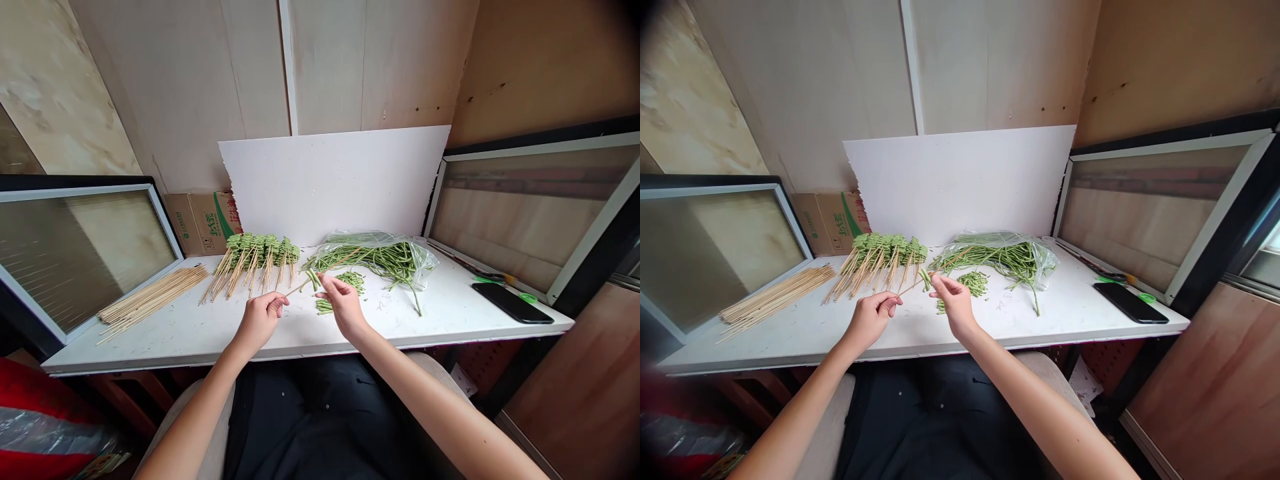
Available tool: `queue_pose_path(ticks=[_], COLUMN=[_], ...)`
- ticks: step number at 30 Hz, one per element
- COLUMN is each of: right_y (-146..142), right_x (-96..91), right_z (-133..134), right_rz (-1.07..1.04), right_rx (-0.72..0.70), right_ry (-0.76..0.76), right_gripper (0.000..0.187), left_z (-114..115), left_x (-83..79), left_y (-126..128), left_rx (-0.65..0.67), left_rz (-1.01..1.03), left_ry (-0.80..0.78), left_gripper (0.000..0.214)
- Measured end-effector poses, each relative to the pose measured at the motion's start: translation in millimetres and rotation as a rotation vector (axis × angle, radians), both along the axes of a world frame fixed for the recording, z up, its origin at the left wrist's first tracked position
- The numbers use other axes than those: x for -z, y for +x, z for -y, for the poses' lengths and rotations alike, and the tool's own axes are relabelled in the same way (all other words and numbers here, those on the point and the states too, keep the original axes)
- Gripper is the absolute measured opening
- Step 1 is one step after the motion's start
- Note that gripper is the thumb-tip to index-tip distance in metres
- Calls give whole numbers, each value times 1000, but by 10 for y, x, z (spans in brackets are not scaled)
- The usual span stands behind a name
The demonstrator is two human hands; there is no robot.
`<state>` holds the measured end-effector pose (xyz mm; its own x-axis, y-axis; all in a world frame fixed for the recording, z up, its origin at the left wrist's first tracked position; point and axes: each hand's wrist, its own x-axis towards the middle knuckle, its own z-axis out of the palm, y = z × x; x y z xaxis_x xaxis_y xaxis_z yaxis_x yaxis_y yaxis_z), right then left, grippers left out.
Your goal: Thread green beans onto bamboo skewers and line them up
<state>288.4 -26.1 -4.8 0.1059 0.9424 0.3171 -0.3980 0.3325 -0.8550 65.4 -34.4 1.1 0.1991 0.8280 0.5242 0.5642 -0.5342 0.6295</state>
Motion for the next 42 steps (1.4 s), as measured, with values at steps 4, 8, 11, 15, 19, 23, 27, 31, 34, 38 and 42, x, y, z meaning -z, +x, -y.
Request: queue_pose_path(ticks=[4, 8, 11, 15, 19, 23, 27, 31, 34, 38, 42], right_y=[266, 551, 663, 704, 747, 779, 779, 768, 767, 800, 869], right_x=[-6, 128, 304, 483, 512, 490, 462, 427, 413, 384, 290], right_z=[-172, -408, -534, -578, -566, -562, -547, -529, -531, -572, -638], right_rz=[82, 631, 1073, 1449, 1614, 1659, 1644, 1615, 1579, 1393, 829], right_rx=[32, 208, 281, 266, 242, 260, 246, 248, 236, 241, 181], right_ry=[41, 129, 254, 281, 270, 294, 293, 296, 267, 227, 104], right_gripper=[50, 31, 28, 30, 28, 24, 18, 12, 13, 6, 25], left_z=[-48, -113, -155, -186, -198, -213, -228, -228, -218, -206, -207], left_x=[-2, 3, 21, 56, 73, 83, 100, 101, 86, 65, 50], left_y=[-85, -169, -202, -214, -216, -224, -238, -242, -236, -233, -249], left_rx=[-49, -71, -68, -63, -40, -37, -35, -39, -42, -49, -50], left_rz=[7, 7, 4, 0, -10, -15, -8, -7, -18, -20, -15], left_ry=[-6, 2, 1, -12, -38, -43, -36, -35, -43, -38, -18], left_gripper=[34, 34, 33, 32, 33, 33, 34, 34, 34, 33, 33])
